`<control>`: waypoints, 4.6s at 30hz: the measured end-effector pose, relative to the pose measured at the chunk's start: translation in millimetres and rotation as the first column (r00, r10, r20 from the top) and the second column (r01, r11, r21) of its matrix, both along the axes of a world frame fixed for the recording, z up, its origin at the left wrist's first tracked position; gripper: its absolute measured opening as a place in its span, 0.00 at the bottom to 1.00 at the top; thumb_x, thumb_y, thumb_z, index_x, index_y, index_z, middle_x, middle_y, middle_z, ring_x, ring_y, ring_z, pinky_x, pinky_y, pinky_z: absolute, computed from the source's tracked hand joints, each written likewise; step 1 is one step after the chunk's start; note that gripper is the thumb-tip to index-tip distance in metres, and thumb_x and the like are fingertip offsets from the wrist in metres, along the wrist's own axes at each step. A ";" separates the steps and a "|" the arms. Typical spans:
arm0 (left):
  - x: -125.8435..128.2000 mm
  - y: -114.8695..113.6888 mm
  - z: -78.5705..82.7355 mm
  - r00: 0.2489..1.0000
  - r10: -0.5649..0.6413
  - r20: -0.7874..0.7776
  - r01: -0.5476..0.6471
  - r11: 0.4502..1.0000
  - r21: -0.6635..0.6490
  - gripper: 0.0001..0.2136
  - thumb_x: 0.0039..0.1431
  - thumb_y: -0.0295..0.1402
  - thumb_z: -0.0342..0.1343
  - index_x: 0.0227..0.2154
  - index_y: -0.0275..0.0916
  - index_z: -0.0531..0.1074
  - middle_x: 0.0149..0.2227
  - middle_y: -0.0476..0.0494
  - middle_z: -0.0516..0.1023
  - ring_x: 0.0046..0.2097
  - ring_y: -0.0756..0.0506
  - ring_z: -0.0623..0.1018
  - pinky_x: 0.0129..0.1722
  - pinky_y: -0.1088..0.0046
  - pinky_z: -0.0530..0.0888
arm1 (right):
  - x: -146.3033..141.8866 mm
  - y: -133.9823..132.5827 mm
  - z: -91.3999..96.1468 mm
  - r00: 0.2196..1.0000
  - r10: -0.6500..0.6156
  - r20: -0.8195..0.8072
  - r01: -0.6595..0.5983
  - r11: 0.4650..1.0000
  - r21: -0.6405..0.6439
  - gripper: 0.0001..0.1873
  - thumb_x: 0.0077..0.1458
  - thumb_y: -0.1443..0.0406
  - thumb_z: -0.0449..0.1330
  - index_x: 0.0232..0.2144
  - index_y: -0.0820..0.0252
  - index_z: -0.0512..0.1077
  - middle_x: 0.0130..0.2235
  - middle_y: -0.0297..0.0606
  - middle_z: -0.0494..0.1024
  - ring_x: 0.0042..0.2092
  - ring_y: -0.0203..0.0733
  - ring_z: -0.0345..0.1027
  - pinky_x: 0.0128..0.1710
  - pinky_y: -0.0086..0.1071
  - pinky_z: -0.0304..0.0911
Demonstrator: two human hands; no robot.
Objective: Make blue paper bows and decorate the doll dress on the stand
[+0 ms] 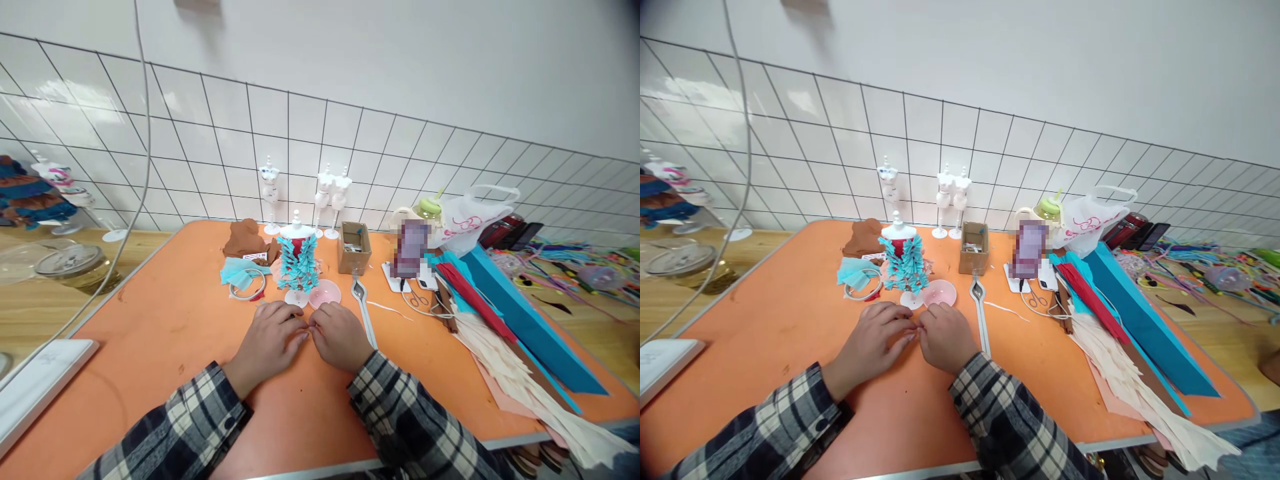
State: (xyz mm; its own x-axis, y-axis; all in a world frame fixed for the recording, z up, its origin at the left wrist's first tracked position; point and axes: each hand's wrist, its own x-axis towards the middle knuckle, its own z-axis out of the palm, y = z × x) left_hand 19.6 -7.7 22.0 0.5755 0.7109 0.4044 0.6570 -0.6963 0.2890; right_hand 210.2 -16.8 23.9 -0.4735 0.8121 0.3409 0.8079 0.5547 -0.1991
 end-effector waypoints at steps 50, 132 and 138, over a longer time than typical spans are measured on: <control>16.0 7.7 -31.4 0.603 0.486 0.632 0.144 0.713 -0.686 0.39 0.52 0.35 0.60 0.63 0.36 0.46 0.36 0.44 0.78 0.41 0.44 0.79 0.43 0.64 0.73 | -1.9 11.2 -49.6 0.468 -0.374 -0.801 -0.287 0.793 -0.538 0.18 0.53 0.62 0.57 0.45 0.58 0.78 0.28 0.34 0.73 0.25 0.32 0.61 0.26 0.28 0.60; 10.7 8.1 -15.9 0.336 0.686 0.645 0.582 0.388 -0.715 0.41 0.48 0.25 0.66 0.63 0.38 0.51 0.29 0.49 0.82 0.34 0.49 0.81 0.44 0.70 0.76 | 19.2 5.8 -33.3 0.921 0.144 -0.362 -0.177 0.983 -0.057 0.18 0.61 0.67 0.54 0.52 0.48 0.73 0.46 0.38 0.77 0.43 0.38 0.72 0.44 0.30 0.66; 11.6 8.4 -16.1 0.251 0.749 0.613 0.611 0.369 -0.700 0.38 0.49 0.22 0.63 0.62 0.39 0.53 0.28 0.50 0.81 0.34 0.50 0.82 0.42 0.73 0.77 | 16.7 4.3 -28.2 0.933 0.143 -0.330 -0.185 0.978 -0.099 0.21 0.61 0.67 0.53 0.56 0.52 0.69 0.48 0.39 0.77 0.46 0.39 0.71 0.46 0.31 0.66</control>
State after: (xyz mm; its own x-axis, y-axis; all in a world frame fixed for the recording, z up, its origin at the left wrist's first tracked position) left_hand 31.2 0.7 5.9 0.2755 0.9157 -0.2926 -0.4773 0.3945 0.7852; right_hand 226.9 -12.5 -4.3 -0.4867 0.7788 0.3957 0.5899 0.6271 -0.5086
